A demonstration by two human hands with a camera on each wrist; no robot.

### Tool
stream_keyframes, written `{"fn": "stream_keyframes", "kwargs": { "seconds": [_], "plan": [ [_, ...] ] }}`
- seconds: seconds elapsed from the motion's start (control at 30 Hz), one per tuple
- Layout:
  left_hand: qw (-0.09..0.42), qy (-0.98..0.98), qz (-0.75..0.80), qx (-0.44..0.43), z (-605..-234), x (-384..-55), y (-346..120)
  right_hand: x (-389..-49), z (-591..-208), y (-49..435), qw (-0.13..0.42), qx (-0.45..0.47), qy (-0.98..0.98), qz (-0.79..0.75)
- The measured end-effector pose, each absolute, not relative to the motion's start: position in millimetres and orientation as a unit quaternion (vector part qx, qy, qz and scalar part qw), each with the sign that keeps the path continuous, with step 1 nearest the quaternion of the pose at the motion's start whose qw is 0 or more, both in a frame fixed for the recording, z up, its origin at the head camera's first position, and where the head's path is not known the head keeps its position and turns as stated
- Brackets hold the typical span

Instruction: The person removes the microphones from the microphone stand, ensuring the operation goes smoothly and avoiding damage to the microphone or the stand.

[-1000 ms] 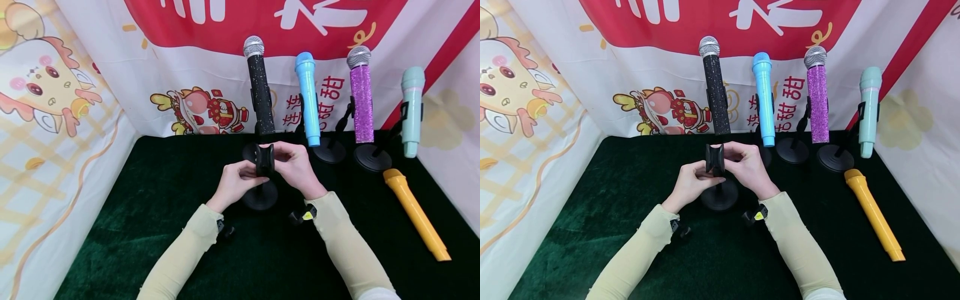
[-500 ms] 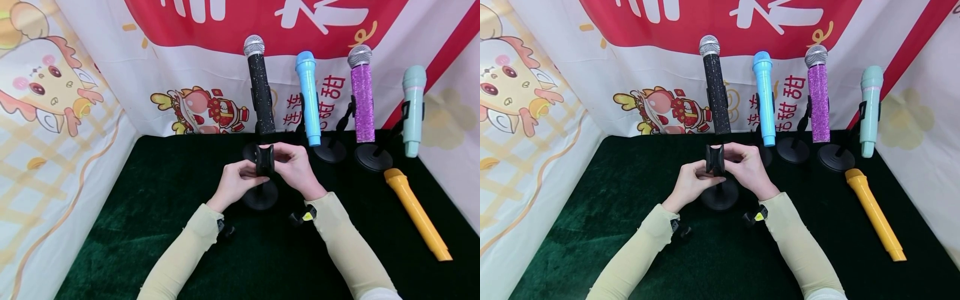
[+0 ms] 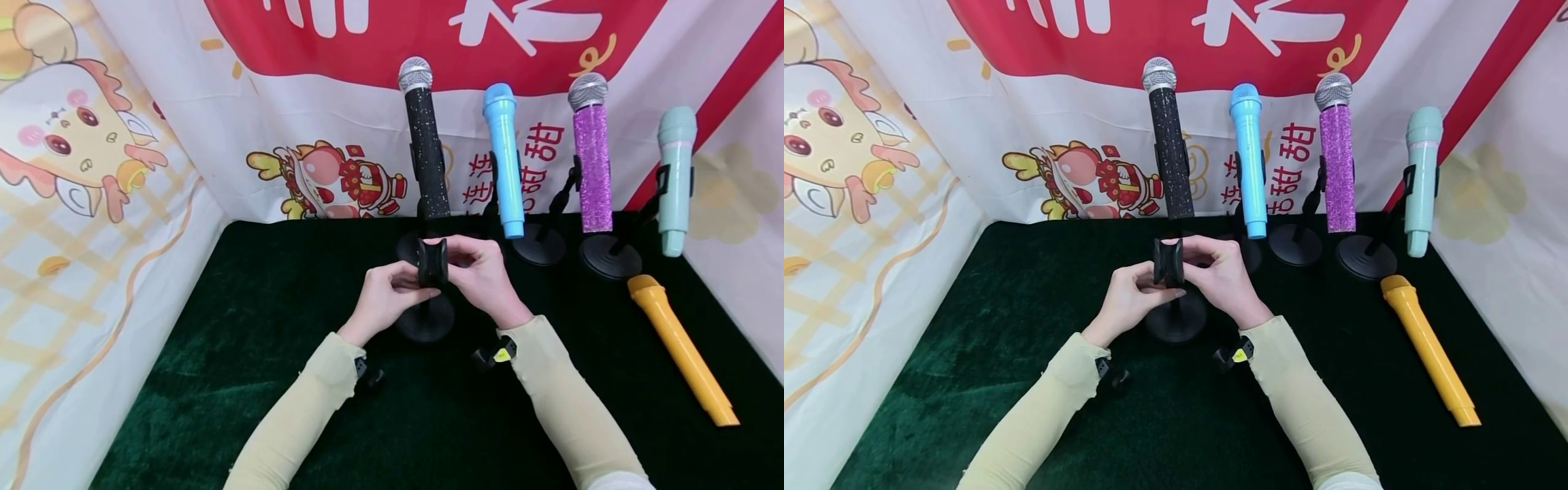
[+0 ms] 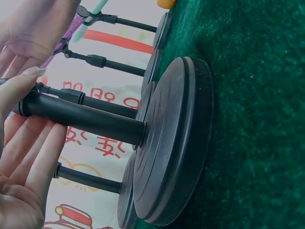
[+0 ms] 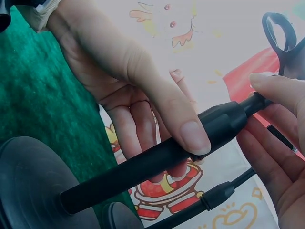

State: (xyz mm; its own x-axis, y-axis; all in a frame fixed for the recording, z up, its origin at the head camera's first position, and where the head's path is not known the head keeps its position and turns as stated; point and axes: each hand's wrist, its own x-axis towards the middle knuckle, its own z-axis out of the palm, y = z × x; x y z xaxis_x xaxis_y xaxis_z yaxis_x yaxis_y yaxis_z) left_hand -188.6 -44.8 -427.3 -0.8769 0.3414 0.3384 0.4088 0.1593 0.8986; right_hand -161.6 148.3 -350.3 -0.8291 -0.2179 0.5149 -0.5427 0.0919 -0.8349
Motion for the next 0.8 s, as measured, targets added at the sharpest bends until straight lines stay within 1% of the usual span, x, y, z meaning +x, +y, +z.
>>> {"fn": "stream_keyframes", "kwargs": {
  "seconds": [0.8],
  "plan": [
    [0.008, -0.763, -0.604, -0.233, -427.1, -189.1, -45.0, -163.1, -356.0, 148.0, 0.140, 0.267, -0.729, 0.614]
  ]
}}
